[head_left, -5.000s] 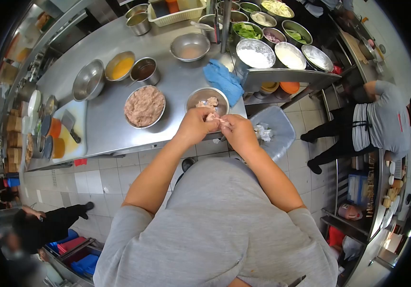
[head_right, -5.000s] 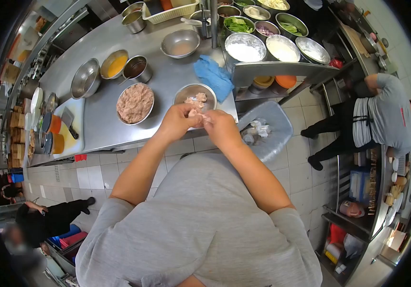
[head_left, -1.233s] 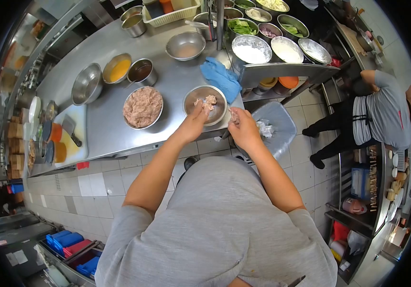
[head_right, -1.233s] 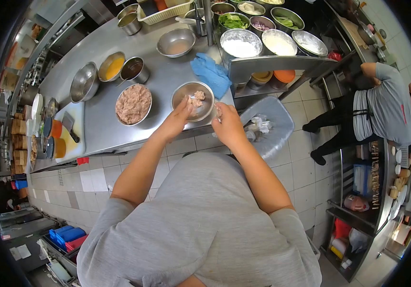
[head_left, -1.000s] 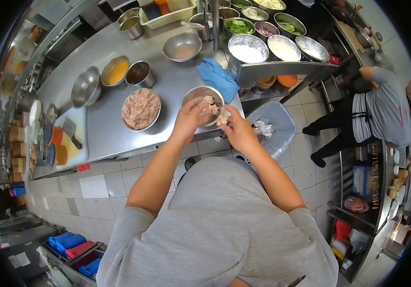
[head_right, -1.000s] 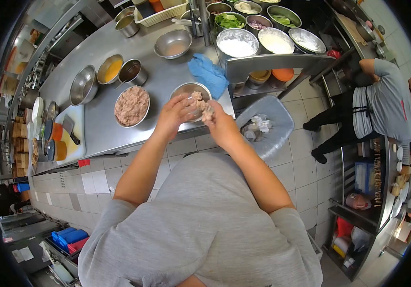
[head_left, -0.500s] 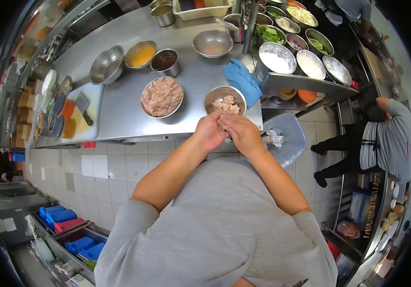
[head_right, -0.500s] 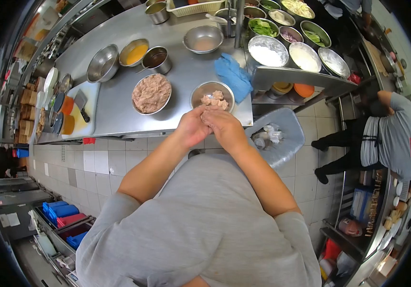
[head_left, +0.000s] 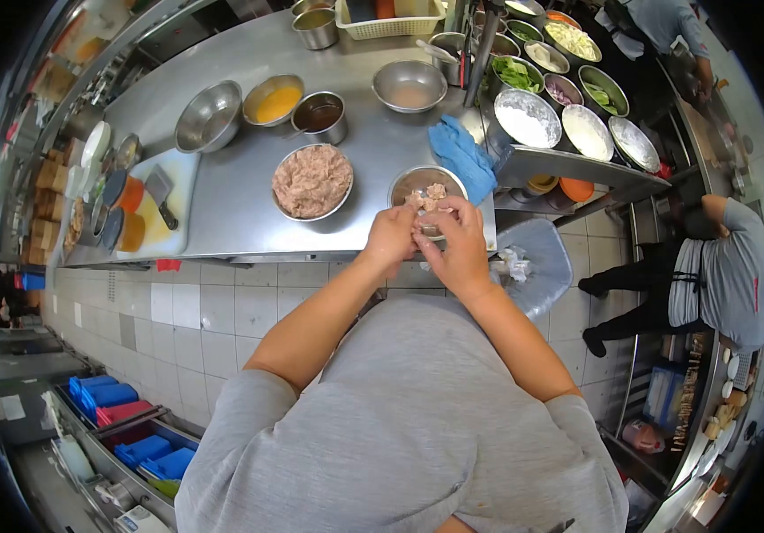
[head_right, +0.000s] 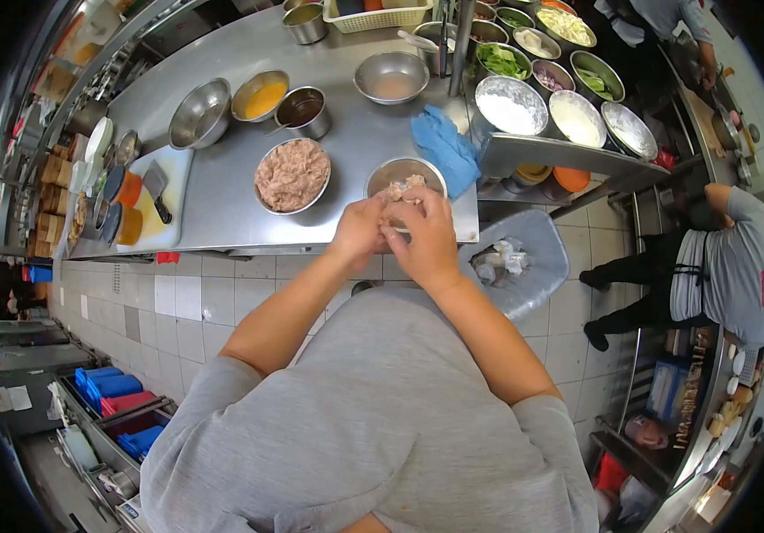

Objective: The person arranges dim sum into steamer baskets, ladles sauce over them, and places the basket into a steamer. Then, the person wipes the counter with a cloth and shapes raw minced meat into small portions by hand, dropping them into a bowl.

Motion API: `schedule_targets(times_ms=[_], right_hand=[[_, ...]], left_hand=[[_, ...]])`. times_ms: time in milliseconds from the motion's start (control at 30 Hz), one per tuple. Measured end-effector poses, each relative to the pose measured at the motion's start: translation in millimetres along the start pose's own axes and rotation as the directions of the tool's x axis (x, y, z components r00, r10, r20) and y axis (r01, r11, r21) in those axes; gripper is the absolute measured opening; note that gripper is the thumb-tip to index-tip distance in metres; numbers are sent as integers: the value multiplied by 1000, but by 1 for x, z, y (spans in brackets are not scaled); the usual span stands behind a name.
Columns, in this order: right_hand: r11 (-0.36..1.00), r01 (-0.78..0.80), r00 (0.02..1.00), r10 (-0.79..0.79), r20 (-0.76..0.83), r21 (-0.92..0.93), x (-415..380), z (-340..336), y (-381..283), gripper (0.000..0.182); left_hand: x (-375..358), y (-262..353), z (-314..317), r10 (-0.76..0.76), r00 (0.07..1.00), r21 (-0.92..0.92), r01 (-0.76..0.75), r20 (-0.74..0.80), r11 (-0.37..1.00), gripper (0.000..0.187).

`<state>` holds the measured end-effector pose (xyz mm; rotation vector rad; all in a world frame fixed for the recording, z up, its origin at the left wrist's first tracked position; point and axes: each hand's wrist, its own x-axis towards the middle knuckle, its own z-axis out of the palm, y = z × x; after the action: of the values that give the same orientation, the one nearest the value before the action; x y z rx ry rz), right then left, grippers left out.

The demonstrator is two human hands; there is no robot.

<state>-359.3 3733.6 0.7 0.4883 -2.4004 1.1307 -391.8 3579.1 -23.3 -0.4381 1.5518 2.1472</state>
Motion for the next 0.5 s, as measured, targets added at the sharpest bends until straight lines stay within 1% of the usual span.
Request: schedule_targets(times_ms=[33,67,100,133,167,200,233,267,300,333,367,400,433,467,500], right_hand=[[997,-22,999,25,-28,78,1,-1,2,33],[997,-25,999,27,-30,75,1,-1,4,33],[994,-48,999,50,-15,98,1,-1,8,39],[990,-73,997,74,0,119,-1,0,10,45],[990,-80,997,81,-3,115,-2,0,11,45],[984,-127,992,124,31,128,-4,1,11,47],[975,-173,984,166,65,139,-5,1,12,50],[975,-179,983,172,60,132,-6,2,12,50],[979,-173,985,171,27,110,-5,4,12,49],[982,-167,986,168,-4,88,-5,5,12,49],[982,-170,985,171,-7,82,-5,7,15,49],[987,-148,987,151,-54,67,-4,9,17,47],[991,-125,987,130,-99,53,-4,10,19,45],[991,-126,987,131,-98,52,-3,8,16,45],[989,-132,987,137,-88,60,0,4,12,40]], left_hand=[[10,-1,-17,-25,999,15,25,35,1000,35],[10,8,-29,-72,988,-94,86,140,992,30],[12,10,-31,-76,987,-92,89,143,992,30],[13,12,-32,-93,991,-226,112,93,968,29],[10,19,-27,-118,992,-356,126,45,926,28],[8,26,-20,-128,992,-473,123,20,873,26],[4,32,-16,-134,991,-469,132,29,873,26],[-2,40,-12,-93,979,-452,166,181,876,28],[-5,43,-10,-51,943,-431,197,328,881,31],[-4,40,-7,-54,940,-428,204,337,880,31],[-3,36,-4,12,943,-396,128,333,909,34],[-3,33,-1,80,941,-365,49,329,930,38],[-3,29,3,79,940,-366,51,331,929,38],[-5,25,7,116,957,-395,-2,265,918,39],[-7,21,10,152,969,-421,-57,197,905,39]])
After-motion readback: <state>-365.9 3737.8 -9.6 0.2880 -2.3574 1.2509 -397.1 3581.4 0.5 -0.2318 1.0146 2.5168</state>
